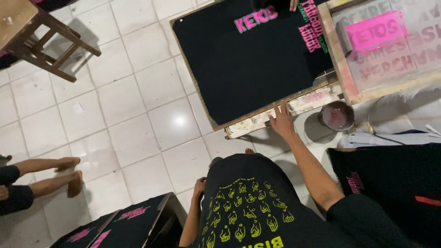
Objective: The person assists in a screen printing process by holding a black t-shirt in place on a wooden frame while another person applies pink ink using a squeegee. The person then uses a yellow heat gun to dry the printed design on the shirt.
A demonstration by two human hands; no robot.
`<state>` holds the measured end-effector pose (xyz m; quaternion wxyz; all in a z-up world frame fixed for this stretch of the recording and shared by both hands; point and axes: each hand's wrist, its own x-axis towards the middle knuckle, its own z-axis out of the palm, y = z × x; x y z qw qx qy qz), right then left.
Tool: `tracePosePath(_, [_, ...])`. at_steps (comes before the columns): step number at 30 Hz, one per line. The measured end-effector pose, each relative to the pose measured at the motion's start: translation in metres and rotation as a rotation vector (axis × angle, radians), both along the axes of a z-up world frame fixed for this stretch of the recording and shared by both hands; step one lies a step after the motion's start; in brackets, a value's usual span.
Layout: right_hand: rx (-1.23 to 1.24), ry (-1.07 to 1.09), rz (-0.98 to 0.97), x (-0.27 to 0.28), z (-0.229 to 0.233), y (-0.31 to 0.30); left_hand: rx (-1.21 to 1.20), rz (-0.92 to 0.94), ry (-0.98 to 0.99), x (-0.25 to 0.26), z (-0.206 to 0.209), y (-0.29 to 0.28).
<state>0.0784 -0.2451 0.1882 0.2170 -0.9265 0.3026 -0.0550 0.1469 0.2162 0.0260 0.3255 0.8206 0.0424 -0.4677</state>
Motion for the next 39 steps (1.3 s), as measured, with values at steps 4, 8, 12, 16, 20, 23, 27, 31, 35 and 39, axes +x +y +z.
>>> tracePosePath(4, [0.03,0.027,-0.035,-0.001,-0.014,-0.022,-0.04,0.107,0.01,-0.008,0.026,-0.017])
tracePosePath(8, [-0.006,0.127,0.011,0.002,-0.046,-0.035,0.046,0.061,0.0,0.016,0.032,-0.031])
tracePosePath(12, [0.008,0.039,0.081,0.013,-0.076,-0.037,0.03,0.064,-0.092,0.053,0.029,-0.041])
tracePosePath(16, [-0.023,0.019,0.088,0.025,-0.074,-0.033,0.04,-0.07,-0.122,0.07,0.014,-0.053])
tracePosePath(20, [-0.069,-0.049,0.056,0.038,-0.107,-0.026,0.031,-0.116,-0.015,0.095,-0.014,-0.045])
tracePosePath(23, [-0.18,-0.056,0.011,0.044,-0.114,-0.005,0.067,-0.187,0.005,0.131,0.01,-0.034])
tracePosePath(27, [-0.264,0.002,-0.013,0.052,-0.107,0.044,0.132,-0.212,-0.006,0.187,0.038,-0.019])
tracePosePath(31, [0.068,0.283,-0.112,0.071,-0.103,0.086,0.145,-0.217,0.004,0.238,0.031,-0.01])
tracePosePath(35, [0.1,0.309,-0.192,0.077,-0.097,0.122,0.142,-0.318,0.014,0.271,0.023,-0.011])
tracePosePath(39, [0.025,0.299,-0.268,0.081,-0.1,0.14,0.052,-0.474,-0.039,0.296,0.02,-0.017])
